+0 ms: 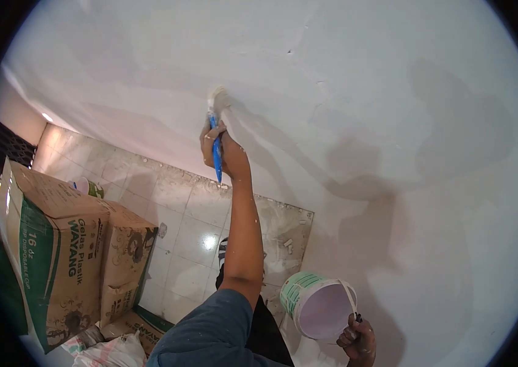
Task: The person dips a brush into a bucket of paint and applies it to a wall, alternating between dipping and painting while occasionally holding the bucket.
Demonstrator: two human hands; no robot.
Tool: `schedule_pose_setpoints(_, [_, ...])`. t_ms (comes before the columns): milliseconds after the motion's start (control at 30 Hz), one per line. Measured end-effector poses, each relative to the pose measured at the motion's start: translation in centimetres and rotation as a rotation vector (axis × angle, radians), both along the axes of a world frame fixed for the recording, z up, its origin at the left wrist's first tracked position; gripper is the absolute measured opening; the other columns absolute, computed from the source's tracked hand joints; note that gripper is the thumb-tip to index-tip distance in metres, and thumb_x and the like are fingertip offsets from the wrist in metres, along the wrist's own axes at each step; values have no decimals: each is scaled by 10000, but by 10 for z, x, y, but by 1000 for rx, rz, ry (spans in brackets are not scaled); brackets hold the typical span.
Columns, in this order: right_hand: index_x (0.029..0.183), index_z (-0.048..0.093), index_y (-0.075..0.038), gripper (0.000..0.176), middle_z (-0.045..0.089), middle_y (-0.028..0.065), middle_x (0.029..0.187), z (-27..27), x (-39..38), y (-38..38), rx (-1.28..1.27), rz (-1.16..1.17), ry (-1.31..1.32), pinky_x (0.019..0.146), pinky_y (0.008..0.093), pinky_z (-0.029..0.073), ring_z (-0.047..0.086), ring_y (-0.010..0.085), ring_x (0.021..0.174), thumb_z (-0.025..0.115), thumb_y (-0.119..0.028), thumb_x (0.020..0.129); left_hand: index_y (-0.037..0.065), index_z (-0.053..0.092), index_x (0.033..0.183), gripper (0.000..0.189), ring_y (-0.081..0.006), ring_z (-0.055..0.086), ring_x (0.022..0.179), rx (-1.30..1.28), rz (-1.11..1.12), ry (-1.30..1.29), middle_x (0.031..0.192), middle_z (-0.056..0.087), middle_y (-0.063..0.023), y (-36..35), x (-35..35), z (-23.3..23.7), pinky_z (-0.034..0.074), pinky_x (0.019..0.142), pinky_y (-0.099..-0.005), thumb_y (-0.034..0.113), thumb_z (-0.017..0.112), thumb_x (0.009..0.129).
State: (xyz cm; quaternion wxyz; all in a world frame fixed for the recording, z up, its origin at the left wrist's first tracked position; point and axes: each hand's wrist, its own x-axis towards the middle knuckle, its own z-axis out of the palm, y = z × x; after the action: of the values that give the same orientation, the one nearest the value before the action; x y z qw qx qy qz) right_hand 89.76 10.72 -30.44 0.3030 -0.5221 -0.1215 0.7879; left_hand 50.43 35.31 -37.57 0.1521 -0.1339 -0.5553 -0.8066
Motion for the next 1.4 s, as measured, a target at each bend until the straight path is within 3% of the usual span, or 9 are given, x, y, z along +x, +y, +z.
schedule_pose_setpoints(100, [779, 423, -83, 129, 246, -56, 512, -4, 3, 0, -39, -41, 22, 409, 255, 175, 201, 68, 405, 531, -139, 823, 28, 613, 776, 100, -212, 590, 747, -396, -143, 112, 852, 607, -123, 23, 43, -53, 480, 688, -325, 27, 567, 865])
schedule_pose_setpoints(167, [780, 424, -82, 132, 247, -55, 518, -1, 3, 0, -54, -50, 32, 409, 253, 179, 201, 67, 407, 536, -139, 822, 37, 638, 789, 49, -271, 630, 746, -119, -242, 451, 845, 650, -154, 36, 107, -36, 505, 666, -356, 22, 600, 816])
schedule_pose_setpoints(367, [781, 426, -77, 135, 256, -54, 530, 16, 1, -3, -47, -42, -25, 413, 249, 193, 218, 71, 412, 545, -130, 814, 79, 574, 759, 167, -306, 632, 970, 220, -940, 287, 1037, 650, -149, 45, 269, -20, 516, 791, -369, -70, 639, 721])
schedule_pose_setpoints(533, [813, 437, -63, 123, 303, -39, 563, 20, 5, -4, -49, -96, 32, 427, 248, 217, 270, 74, 446, 555, -97, 811, 42, 588, 793, 51, -267, 640, 804, 177, -645, 309, 923, 649, -168, 62, 222, -32, 515, 679, -353, 0, 589, 822])
schedule_pose_setpoints(567, [813, 437, -63, 123, 303, -39, 563, 22, 6, -3, -42, -112, 31, 427, 248, 217, 270, 74, 446, 555, -97, 811, 13, 581, 795, 110, -244, 596, 646, -710, -633, 409, 793, 622, -157, 45, 200, -50, 473, 572, -351, 90, 563, 871])
schedule_pose_setpoints(633, [767, 379, -98, 198, 205, -69, 521, 23, 11, -3, 24, -60, -85, 415, 253, 169, 164, 66, 420, 548, -169, 841, -9, 589, 713, 226, -170, 557, 601, -251, -436, -105, 682, 569, -99, 27, 158, -21, 456, 553, -313, 140, 569, 882])
schedule_pose_setpoints(767, [780, 379, -97, 196, 217, -67, 527, 11, 30, -2, -22, -122, -26, 424, 247, 176, 178, 64, 429, 552, -171, 835, 23, 637, 745, 100, -218, 604, 741, -169, -161, 148, 893, 587, -154, 40, 163, -22, 520, 667, -307, 6, 599, 835])
schedule_pose_setpoints(1133, [941, 478, -87, 140, 293, -78, 574, -76, 113, 13, -96, -392, 36, 418, 213, 227, 252, 48, 437, 573, -139, 852, 30, 604, 679, 156, -293, 654, 832, 76, -742, 476, 947, 626, -201, 178, 423, -142, 532, 672, -324, -111, 652, 727])
schedule_pose_setpoints(1400, [982, 475, -81, 195, 288, -79, 570, -121, 146, 21, -235, -461, 14, 415, 211, 232, 247, 43, 436, 594, -160, 849, 17, 579, 756, 119, -332, 634, 825, 26, -940, 479, 948, 625, -211, 191, 411, -192, 514, 669, -338, -99, 600, 755])
